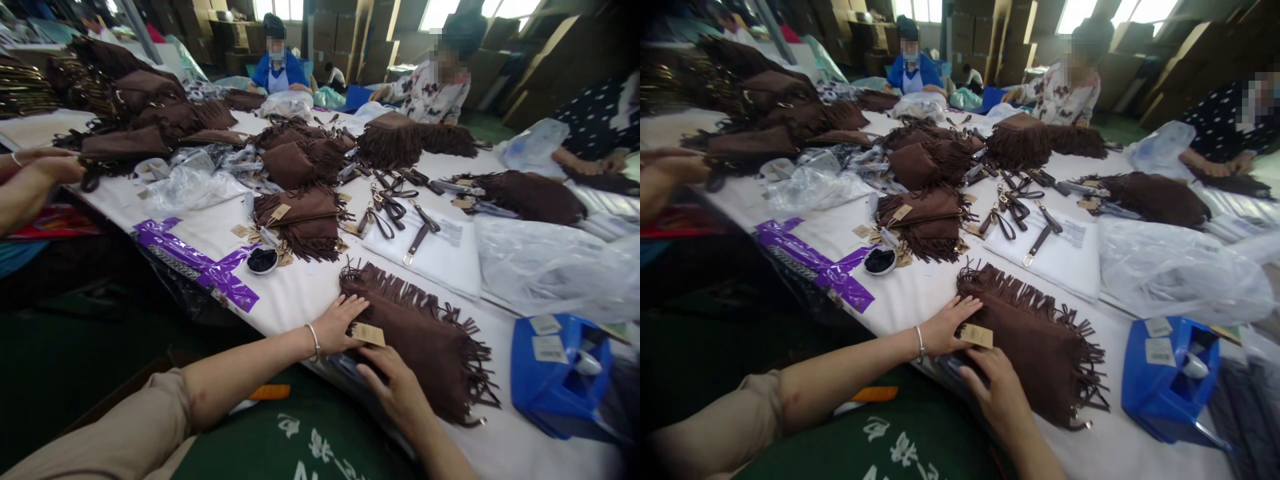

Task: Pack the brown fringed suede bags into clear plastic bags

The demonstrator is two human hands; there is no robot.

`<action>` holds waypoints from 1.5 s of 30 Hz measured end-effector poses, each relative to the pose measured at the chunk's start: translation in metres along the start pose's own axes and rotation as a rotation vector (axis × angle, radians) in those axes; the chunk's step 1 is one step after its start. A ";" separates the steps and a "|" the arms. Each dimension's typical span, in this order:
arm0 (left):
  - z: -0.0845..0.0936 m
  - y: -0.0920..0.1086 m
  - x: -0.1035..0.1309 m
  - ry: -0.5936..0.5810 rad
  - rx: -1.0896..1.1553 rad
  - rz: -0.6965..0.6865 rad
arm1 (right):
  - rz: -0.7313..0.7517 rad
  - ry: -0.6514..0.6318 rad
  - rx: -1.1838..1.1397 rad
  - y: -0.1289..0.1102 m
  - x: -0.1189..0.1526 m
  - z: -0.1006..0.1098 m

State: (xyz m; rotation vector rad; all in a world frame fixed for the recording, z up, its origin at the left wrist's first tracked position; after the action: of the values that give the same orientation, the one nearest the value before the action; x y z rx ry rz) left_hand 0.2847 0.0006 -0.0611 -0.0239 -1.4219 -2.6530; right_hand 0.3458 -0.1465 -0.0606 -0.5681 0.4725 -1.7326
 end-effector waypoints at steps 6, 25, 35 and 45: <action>-0.020 0.016 -0.006 -0.077 -0.412 0.029 | -0.335 0.252 0.171 0.094 0.029 0.059; -0.075 0.073 -0.038 -0.200 -0.537 -0.393 | -0.220 0.360 -1.777 0.079 0.103 0.015; -0.072 0.073 -0.020 -0.207 -0.537 -0.407 | -0.172 0.745 -1.579 0.146 0.064 0.053; -0.085 0.068 -0.010 -0.291 -0.424 -0.594 | -0.170 0.255 -0.200 0.088 0.024 0.059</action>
State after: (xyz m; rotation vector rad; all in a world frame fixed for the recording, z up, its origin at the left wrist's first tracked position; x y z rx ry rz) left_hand 0.3075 -0.1066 -0.0527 -0.0358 -1.0096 -3.5307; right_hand 0.4451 -0.1905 -0.0625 -0.5438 0.8040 -1.9440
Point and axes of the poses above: each hand's wrist, its own x-axis away from the middle knuckle, its own z-axis out of the back of the hand, y = z × x, the point moved 5 cm from there along -x, towards the middle knuckle, and after that the axes turned 10 degrees about -y, right-handed, at the moved point
